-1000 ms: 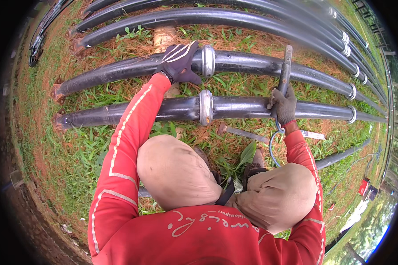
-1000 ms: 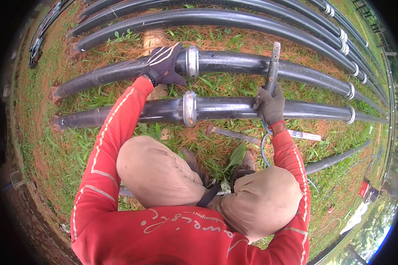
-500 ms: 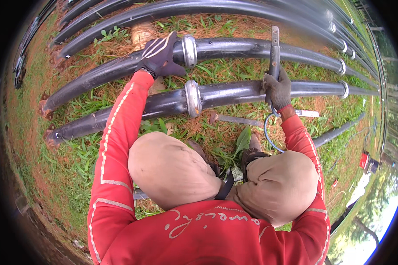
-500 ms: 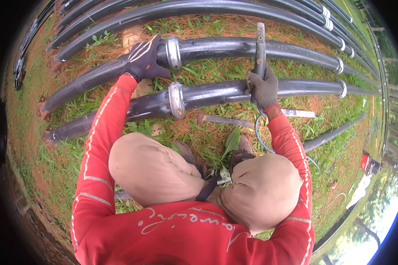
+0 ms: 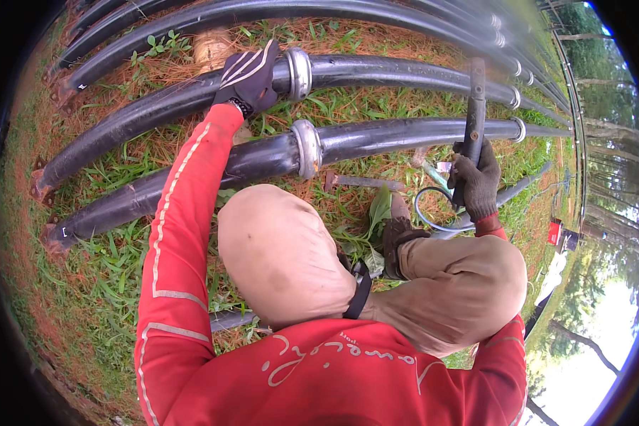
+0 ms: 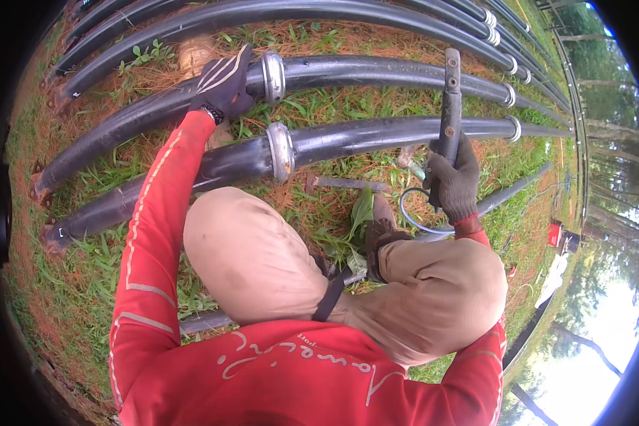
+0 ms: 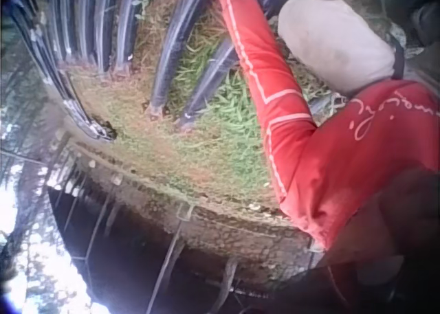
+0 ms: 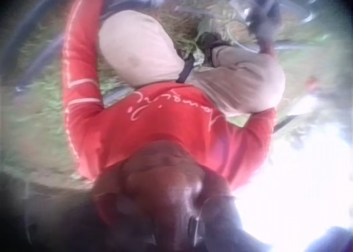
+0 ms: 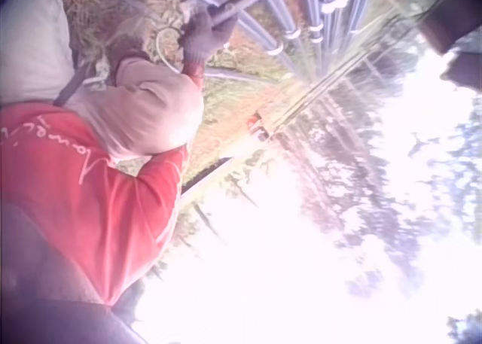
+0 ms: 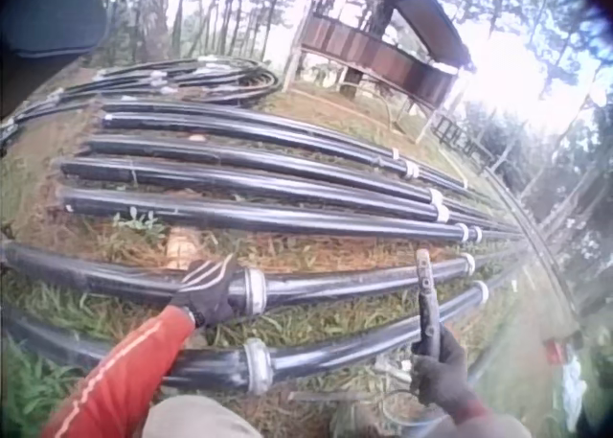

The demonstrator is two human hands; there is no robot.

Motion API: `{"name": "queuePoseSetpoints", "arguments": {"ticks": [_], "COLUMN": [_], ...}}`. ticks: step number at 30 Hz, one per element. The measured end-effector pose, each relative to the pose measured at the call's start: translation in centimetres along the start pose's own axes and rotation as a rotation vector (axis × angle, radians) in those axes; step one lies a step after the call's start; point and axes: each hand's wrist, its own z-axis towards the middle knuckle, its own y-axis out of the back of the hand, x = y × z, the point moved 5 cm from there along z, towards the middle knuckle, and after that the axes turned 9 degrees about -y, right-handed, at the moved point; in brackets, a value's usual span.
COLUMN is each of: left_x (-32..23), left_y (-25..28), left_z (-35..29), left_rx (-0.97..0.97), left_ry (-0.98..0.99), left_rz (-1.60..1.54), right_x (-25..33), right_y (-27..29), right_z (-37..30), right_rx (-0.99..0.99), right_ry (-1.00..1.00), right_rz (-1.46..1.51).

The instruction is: The person aligns curved metal pipes and welds the joints and collars using a welding electrode holder, inserting welding rods into the holder as needed.

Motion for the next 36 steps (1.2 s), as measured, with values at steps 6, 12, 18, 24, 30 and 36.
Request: {"name": "queuePoseSetpoints", "arguments": {"ticks": [6,12,18,24,30,36], "left_x": [0.1,0.2,0.4,0.7,0.1,0.4], "left_y": [0.3,0.2,0.6,0.4,0.3,-0.6], "left_z": [-0.3,0.1,2.2,4.1,4.9,3.7], "left_rx": [-0.072,-0.024,0.138,0.284,0.302,0.167], "left_ry": [-0.048,-0.034,0.043,-0.002,0.017,0.047], "left_rz": [-0.021,-0.031,-0.159,-0.21,-0.22,-0.265], "right_x": [4.1,4.0,1.3,-0.3,-1.4,-1.5], "right_y": [0.3,-1.8,-4.4,-3.9,-2.5,-2.9], "right_z": [0.1,5.3,10.7,15.4,17.7,19.9], "right_rx": [0.039,0.052,0.13,0.217,0.252,0.336], "right_ry": [0.088,0.149,-0.024,-0.103,-0.231,-0.332], "right_rz": [0.016,0.063,0.125,0.178,0.098,0.09]}}
